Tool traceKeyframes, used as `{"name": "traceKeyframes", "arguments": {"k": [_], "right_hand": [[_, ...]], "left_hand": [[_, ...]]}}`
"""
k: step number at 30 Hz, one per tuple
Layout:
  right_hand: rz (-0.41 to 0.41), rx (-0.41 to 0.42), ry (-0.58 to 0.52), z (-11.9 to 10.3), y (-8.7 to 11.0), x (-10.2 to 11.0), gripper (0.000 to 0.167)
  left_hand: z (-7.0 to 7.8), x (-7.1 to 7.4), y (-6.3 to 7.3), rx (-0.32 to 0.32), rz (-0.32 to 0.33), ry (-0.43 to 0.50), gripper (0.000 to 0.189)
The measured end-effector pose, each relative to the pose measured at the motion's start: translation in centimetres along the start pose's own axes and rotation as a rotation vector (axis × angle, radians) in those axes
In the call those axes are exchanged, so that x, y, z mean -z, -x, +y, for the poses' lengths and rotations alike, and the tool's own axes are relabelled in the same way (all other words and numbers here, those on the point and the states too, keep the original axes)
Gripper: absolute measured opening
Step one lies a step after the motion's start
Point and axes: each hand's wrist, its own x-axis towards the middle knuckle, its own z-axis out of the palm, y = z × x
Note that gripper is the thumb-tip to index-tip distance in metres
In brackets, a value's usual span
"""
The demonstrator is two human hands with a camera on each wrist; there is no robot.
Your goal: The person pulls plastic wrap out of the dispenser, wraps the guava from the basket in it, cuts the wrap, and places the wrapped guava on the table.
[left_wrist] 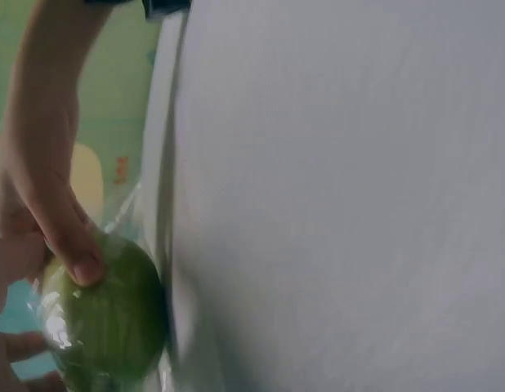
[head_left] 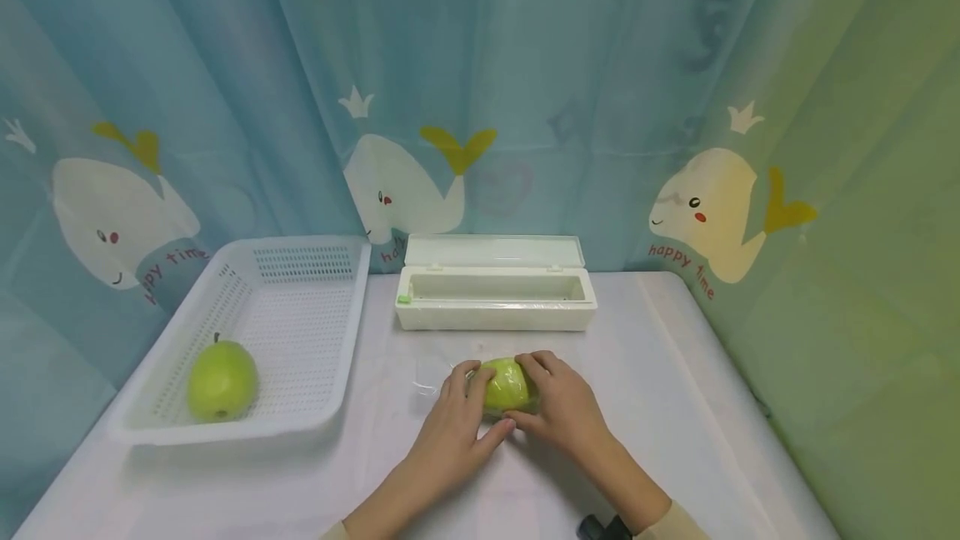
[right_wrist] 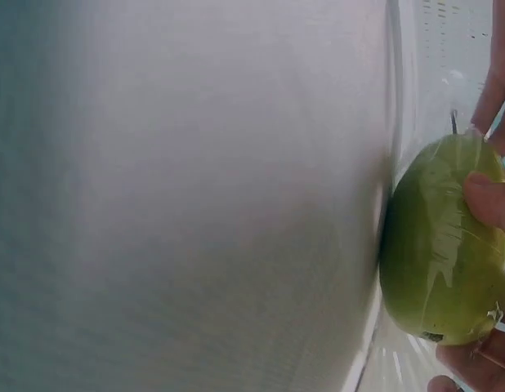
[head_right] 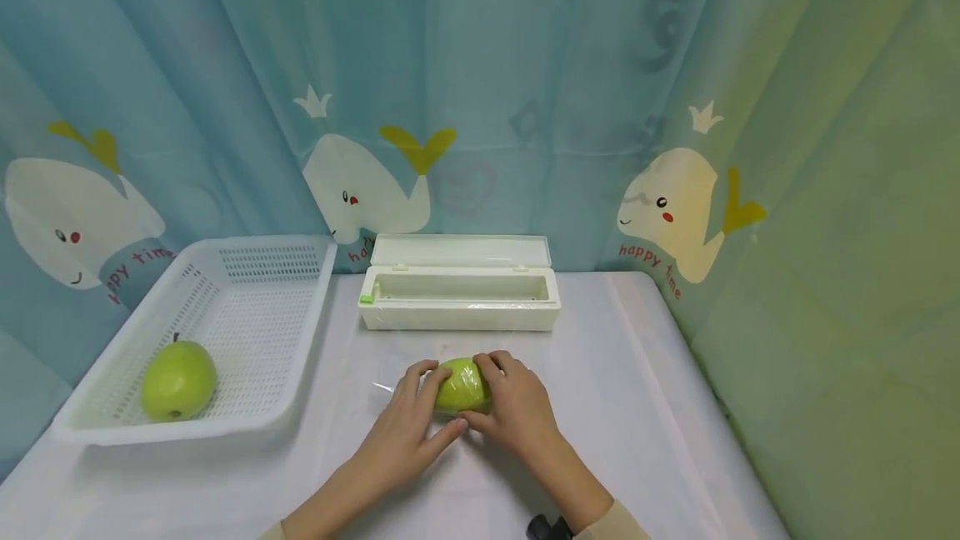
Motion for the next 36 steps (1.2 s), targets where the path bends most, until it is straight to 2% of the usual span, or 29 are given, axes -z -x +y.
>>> {"name": "traceKeyframes", "arguments": {"k": [4,8,11,16,19,22,30,36], "right_hand": [[0.012,0.014,0.005,0.0,-0.1,-0.1,0.079],[0.022,0.02,0.007,0.0,-0.2,-0.1,0.075],[0.031,0.018,0.022,0.1,-0.2,0.0,0.072],[0.047,0.03,0.026,0.5,-0.2,0.2,0.068],[0.058,0.058,0.029,0.6,-0.2,0.3,0.07],[0.059,0.078,0.031,0.6,-0.1,0.3,0.073],[-0.003,0.08,0.003,0.7,-0.2,0.5,0.081],[-0.068,0.05,-0.016,1.0,-0.4,0.4,0.091]], "left_hand": [[-0.2,-0.2,-0.8,0.035,-0.06,0.035,0.065],[0.2,-0.6,-1.5,0.077,-0.138,0.009,0.065],[0.7,-0.9,-2.3,0.1,-0.171,-0.009,0.065],[1.4,-1.0,-3.5,0.131,-0.17,-0.065,0.062],[1.4,-1.1,-3.9,0.143,-0.174,-0.12,0.059],[1.2,-1.1,-4.3,0.155,-0.166,-0.135,0.054],[0.4,-1.0,-4.8,0.183,-0.148,-0.088,0.044],[-0.3,-1.2,-5.2,0.173,-0.138,-0.053,0.042]]}}
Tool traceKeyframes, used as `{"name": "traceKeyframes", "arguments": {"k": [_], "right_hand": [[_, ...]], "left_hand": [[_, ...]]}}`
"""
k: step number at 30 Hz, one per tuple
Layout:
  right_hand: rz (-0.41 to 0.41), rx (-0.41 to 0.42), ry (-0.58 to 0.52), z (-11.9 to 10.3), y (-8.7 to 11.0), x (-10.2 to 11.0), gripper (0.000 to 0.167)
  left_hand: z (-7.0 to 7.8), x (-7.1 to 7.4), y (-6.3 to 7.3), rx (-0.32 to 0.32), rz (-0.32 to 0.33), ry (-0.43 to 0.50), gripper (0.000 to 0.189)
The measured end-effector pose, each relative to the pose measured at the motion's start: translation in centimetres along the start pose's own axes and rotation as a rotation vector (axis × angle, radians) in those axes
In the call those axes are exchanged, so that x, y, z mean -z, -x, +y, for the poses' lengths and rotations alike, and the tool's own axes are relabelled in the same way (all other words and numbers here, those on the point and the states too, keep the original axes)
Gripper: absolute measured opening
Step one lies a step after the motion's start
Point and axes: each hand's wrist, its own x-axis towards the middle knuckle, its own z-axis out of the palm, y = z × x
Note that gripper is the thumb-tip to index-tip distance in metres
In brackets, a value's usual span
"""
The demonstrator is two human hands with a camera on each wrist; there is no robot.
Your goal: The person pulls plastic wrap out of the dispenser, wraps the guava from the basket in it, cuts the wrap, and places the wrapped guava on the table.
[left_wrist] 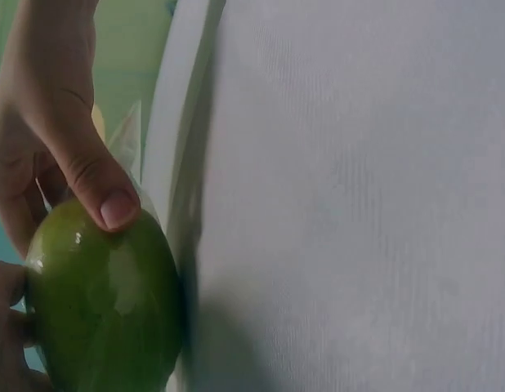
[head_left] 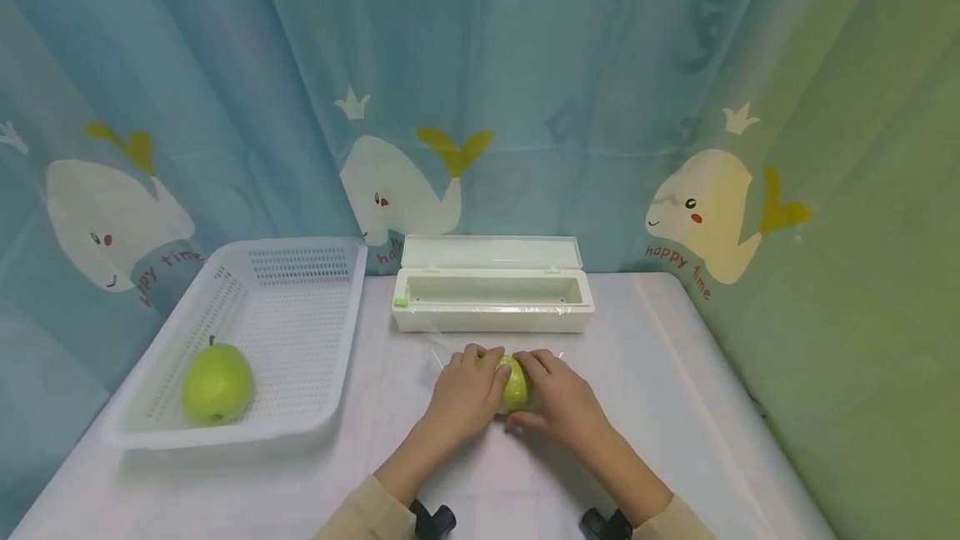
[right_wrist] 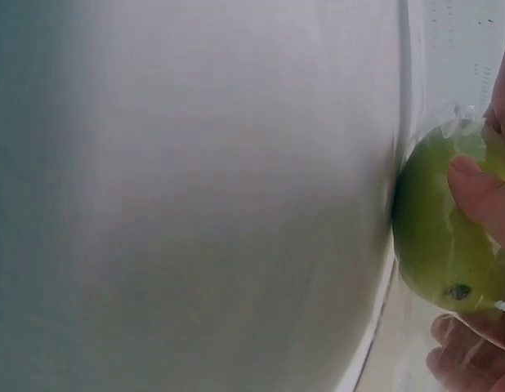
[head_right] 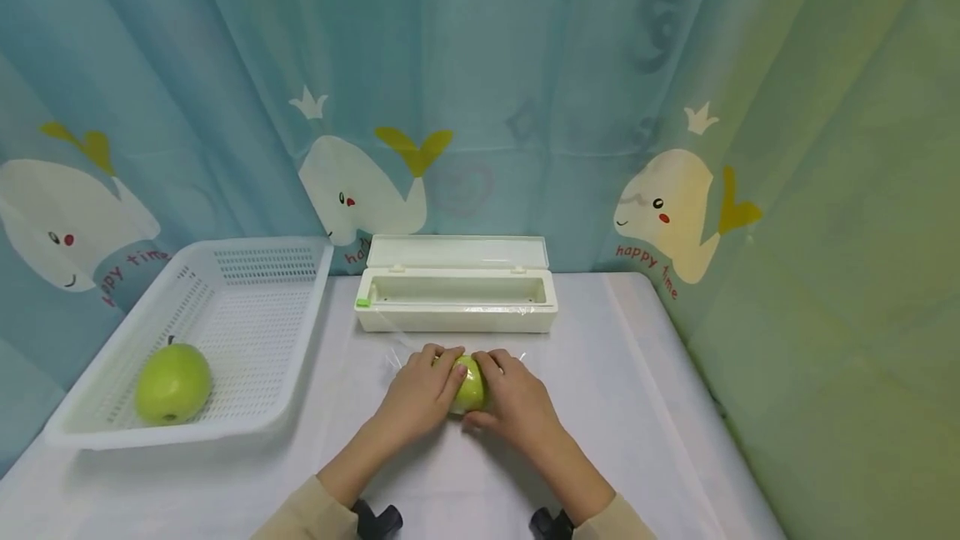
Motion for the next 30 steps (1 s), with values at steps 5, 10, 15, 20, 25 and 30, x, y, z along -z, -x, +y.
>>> {"name": "traceKeyframes", "arguments": {"k": [5,10,15,20,25,30], "right_hand": [[-0.036,-0.025,-0.023,0.4,-0.3,0.0,0.088],[-0.036,-0.005,-0.02,1.1,-0.8,0.1,0.084],[-0.047,0.042,0.006,1.5,-1.4,0.2,0.09],[-0.078,0.056,0.035,1.6,-1.8,0.1,0.099],[-0.094,0.04,0.061,1.7,-2.3,0.2,0.096],[-0.144,0.011,0.036,2.3,-2.7,0.4,0.093]], "left_hand": [[-0.5,-0.1,-0.4,0.022,-0.042,0.055,0.047],[-1.0,-0.2,-0.8,0.035,-0.059,0.084,0.052],[-1.5,-0.2,-1.3,0.059,-0.083,0.098,0.054],[-2.2,0.0,-1.6,0.067,-0.088,0.134,0.054],[-2.7,0.4,-1.3,0.035,-0.053,0.214,0.053],[-2.9,1.0,-0.5,-0.015,0.016,0.226,0.048]]}}
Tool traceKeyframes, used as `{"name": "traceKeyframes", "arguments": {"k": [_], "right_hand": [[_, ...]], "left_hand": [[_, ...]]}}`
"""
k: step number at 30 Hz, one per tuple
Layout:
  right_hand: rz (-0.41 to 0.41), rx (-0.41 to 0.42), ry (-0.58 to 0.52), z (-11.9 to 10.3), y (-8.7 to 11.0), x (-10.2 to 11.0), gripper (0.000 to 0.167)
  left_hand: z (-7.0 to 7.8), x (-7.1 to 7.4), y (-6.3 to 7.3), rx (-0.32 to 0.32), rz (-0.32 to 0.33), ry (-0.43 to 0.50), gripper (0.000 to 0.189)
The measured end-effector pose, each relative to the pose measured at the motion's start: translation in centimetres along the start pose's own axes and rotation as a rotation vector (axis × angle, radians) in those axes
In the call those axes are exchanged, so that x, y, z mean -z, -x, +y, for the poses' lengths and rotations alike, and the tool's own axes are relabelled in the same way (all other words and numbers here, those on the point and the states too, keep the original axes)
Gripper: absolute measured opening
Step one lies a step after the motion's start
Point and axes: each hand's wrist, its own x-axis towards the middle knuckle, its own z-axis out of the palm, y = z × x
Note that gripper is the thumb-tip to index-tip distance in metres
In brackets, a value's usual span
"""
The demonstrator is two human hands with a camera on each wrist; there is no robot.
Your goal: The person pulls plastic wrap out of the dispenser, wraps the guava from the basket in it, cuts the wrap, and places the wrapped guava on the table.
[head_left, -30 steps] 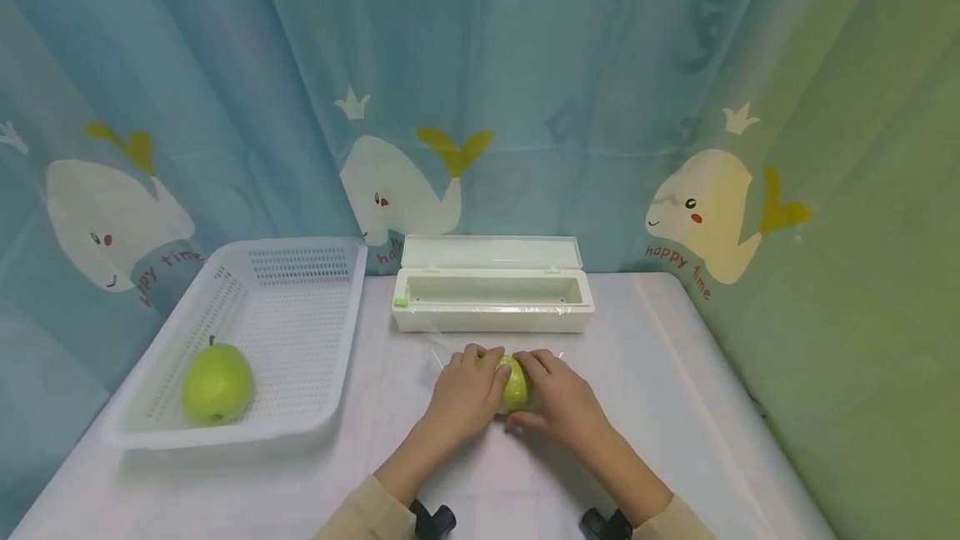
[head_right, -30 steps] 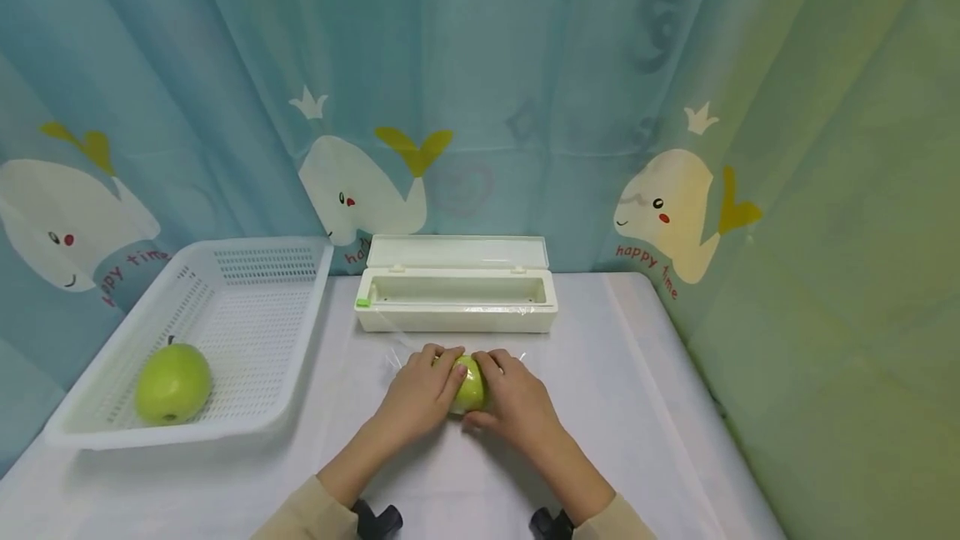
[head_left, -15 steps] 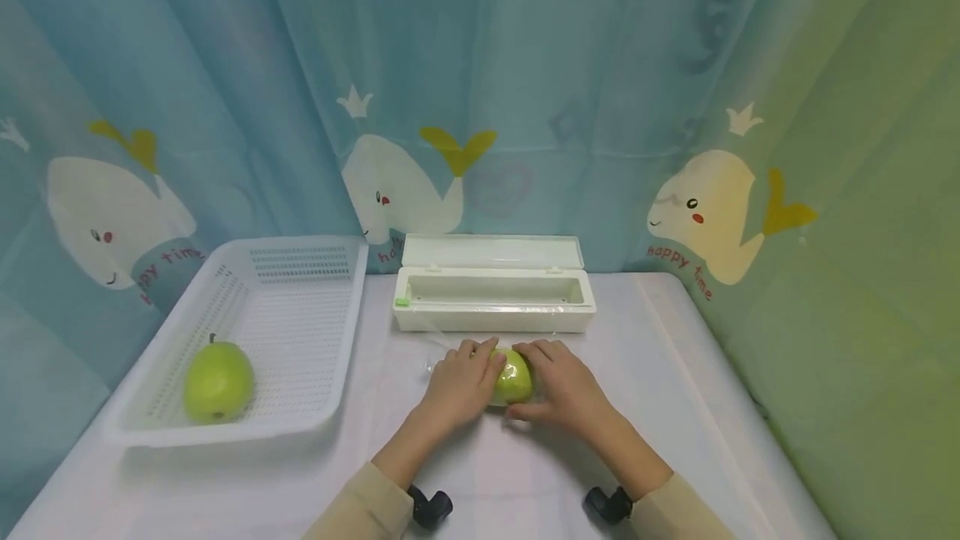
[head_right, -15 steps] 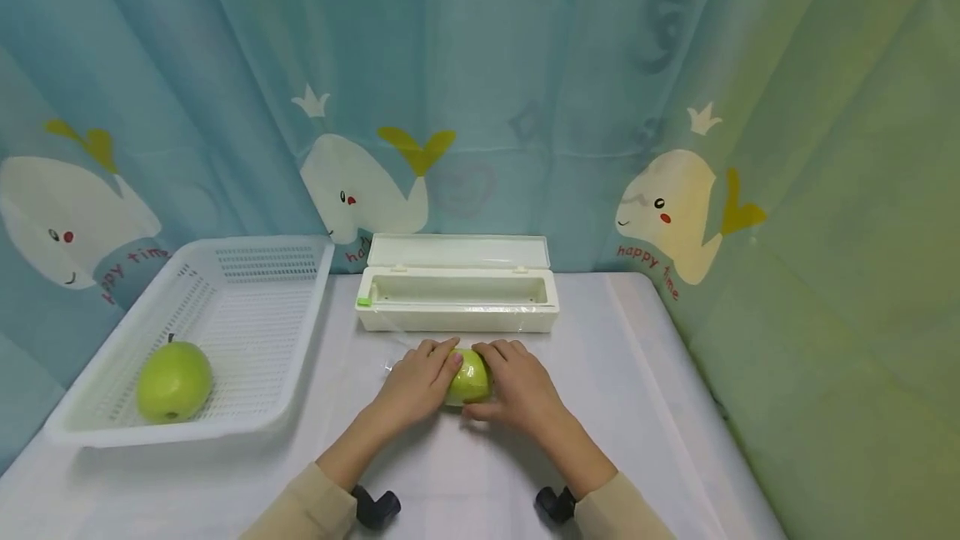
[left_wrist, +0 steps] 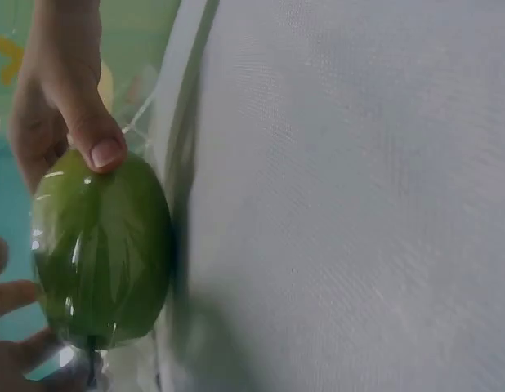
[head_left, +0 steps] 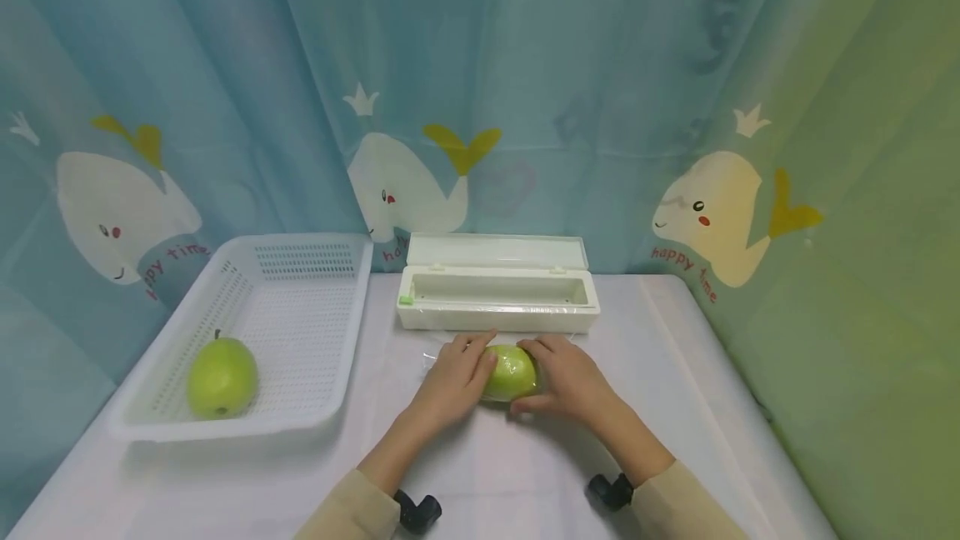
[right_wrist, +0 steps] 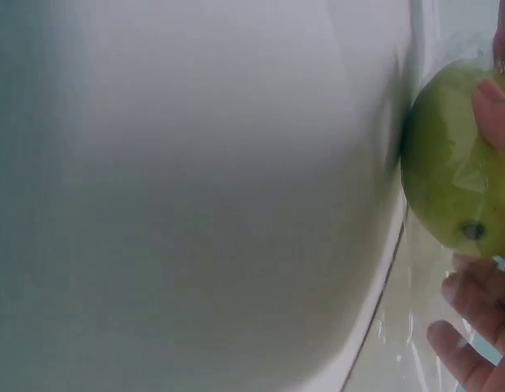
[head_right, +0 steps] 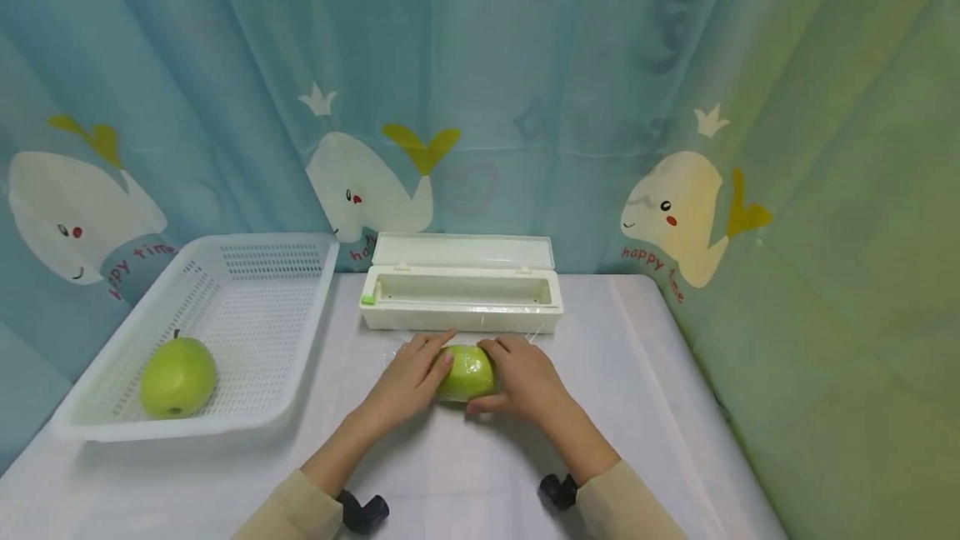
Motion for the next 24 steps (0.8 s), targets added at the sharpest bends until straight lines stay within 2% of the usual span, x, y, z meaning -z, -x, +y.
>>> {"name": "traceKeyframes", "arguments": {"k": [2,8,11,14,16,20,24], "right_hand": [[-0.008,-0.002,-0.012,0.3,0.0,0.1,0.091],[-0.007,0.01,-0.033,1.0,-0.1,0.3,0.086],[-0.017,0.013,-0.026,1.1,-0.1,0.3,0.086],[-0.008,0.019,-0.01,1.0,-0.2,0.3,0.085],[0.003,0.027,-0.006,0.9,-0.3,0.4,0.084],[0.01,0.04,-0.009,0.9,-0.6,0.3,0.081],[0.008,0.041,-0.008,0.9,-0.6,0.1,0.082]], "left_hand": [[0.2,0.2,0.3,-0.039,0.018,-0.06,0.053],[0.8,0.8,1.1,-0.194,0.073,-0.333,0.085],[1.4,1.0,1.5,-0.28,0.111,-0.382,0.084],[1.8,0.8,1.7,-0.331,0.096,-0.398,0.081],[1.9,0.5,1.6,-0.325,0.068,-0.389,0.08],[1.4,-0.1,1.0,-0.239,0.029,-0.375,0.083],[0.9,-0.4,0.0,-0.2,0.001,-0.39,0.089]]}}
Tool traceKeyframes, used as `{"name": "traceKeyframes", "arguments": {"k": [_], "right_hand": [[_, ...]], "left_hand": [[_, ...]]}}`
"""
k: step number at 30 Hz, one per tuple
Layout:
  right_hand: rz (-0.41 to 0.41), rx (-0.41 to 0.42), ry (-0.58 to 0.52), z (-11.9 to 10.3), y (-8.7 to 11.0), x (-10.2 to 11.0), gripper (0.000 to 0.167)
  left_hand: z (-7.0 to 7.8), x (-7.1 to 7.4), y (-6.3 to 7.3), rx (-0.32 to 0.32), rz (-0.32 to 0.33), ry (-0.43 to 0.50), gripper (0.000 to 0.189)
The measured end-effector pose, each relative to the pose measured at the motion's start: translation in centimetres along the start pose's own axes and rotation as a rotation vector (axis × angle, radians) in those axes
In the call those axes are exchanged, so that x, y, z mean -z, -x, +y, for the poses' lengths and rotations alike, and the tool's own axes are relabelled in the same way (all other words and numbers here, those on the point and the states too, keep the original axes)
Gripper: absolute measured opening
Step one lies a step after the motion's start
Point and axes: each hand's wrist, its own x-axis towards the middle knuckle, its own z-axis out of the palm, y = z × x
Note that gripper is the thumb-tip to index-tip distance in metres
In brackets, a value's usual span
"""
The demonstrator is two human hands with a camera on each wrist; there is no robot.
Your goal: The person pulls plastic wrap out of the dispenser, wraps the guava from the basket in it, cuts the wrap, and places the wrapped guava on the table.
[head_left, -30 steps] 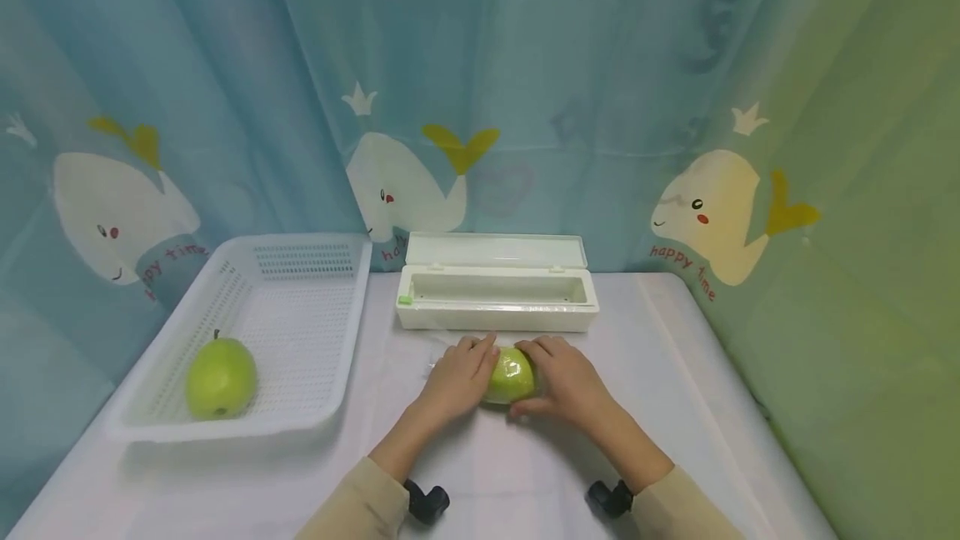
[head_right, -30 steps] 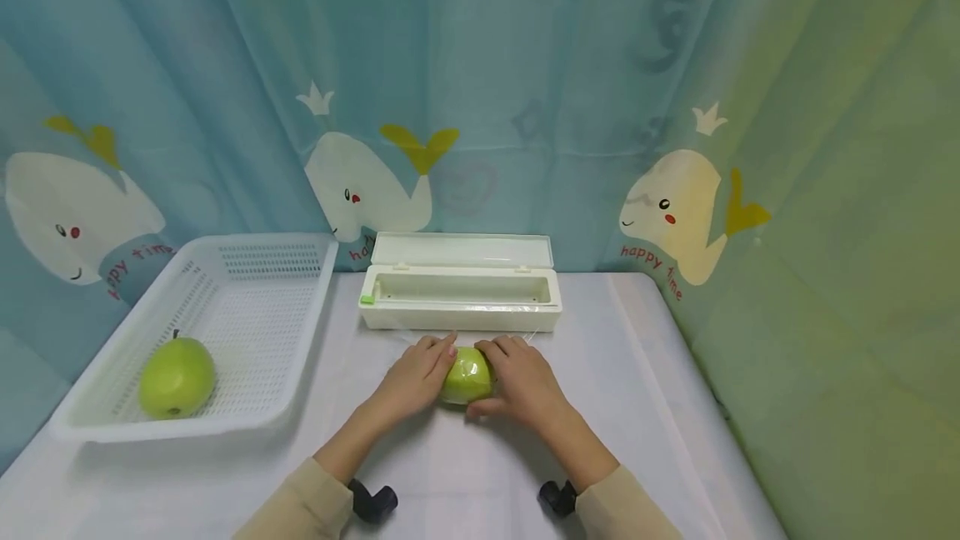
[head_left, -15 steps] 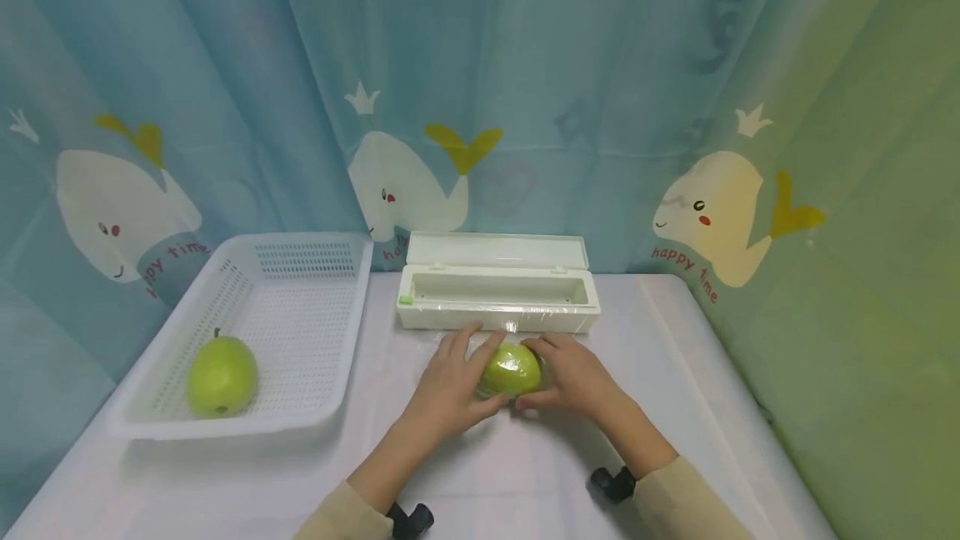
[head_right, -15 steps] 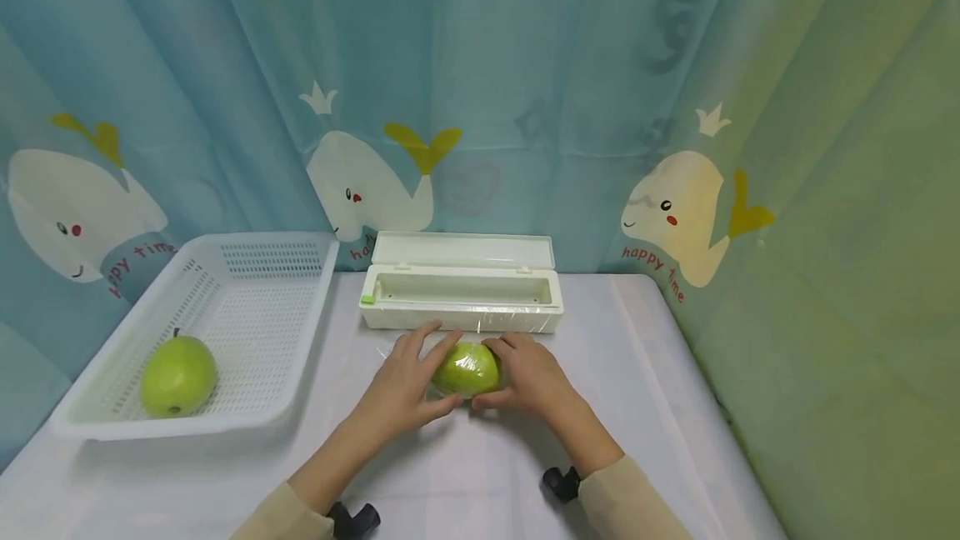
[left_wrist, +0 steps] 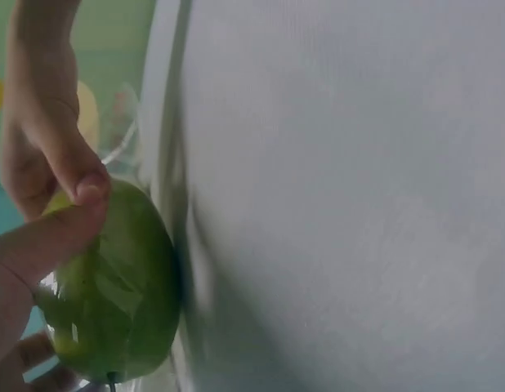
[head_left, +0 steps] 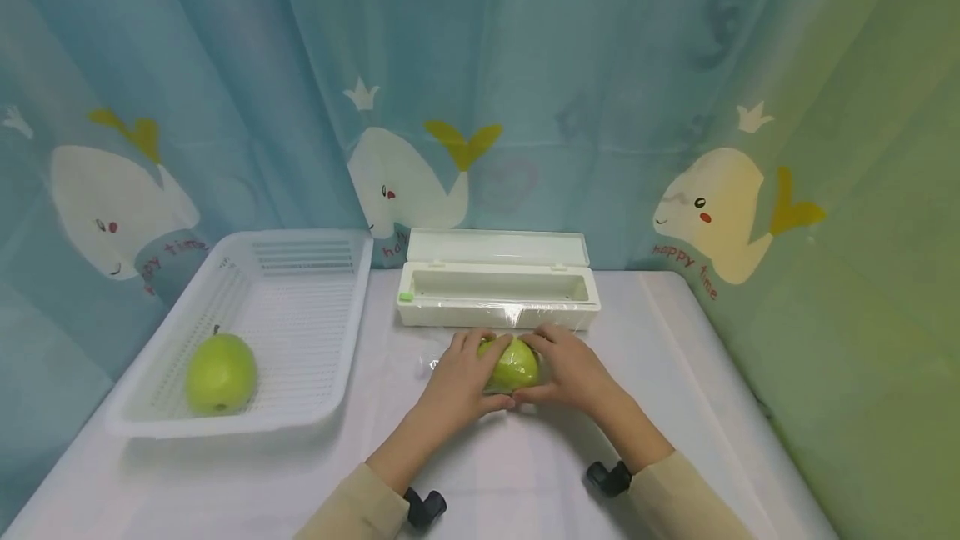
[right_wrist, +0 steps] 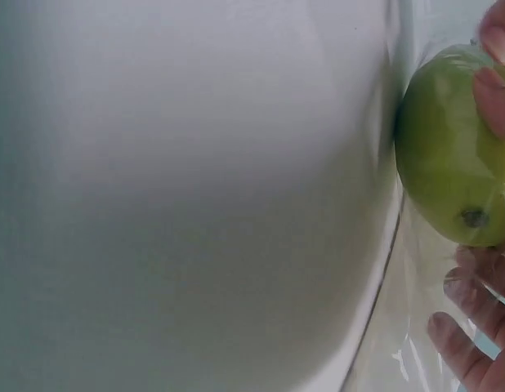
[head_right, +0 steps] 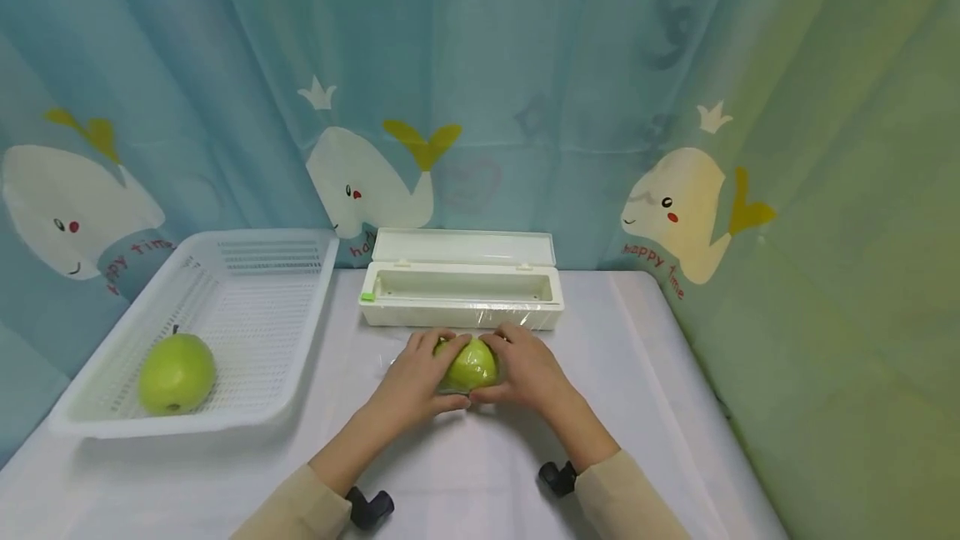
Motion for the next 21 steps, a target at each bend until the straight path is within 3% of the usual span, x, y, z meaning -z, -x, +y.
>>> {"name": "traceKeyframes", "arguments": {"k": [11,17,21], "right_hand": [[0.041,-0.046,-0.085,-0.2,0.2,-1.2,0.088],[0.031,-0.1,-0.148,-0.3,0.7,-1.2,0.096],[0.097,-0.07,-0.034,-0.8,1.1,-0.9,0.096]], "left_hand": [[-1.0,-0.1,-1.3,0.032,-0.122,0.043,0.105],[-2.1,-0.5,-1.6,0.044,-0.109,0.154,0.105],[-2.4,-0.9,-1.7,0.054,-0.079,0.221,0.1]]}}
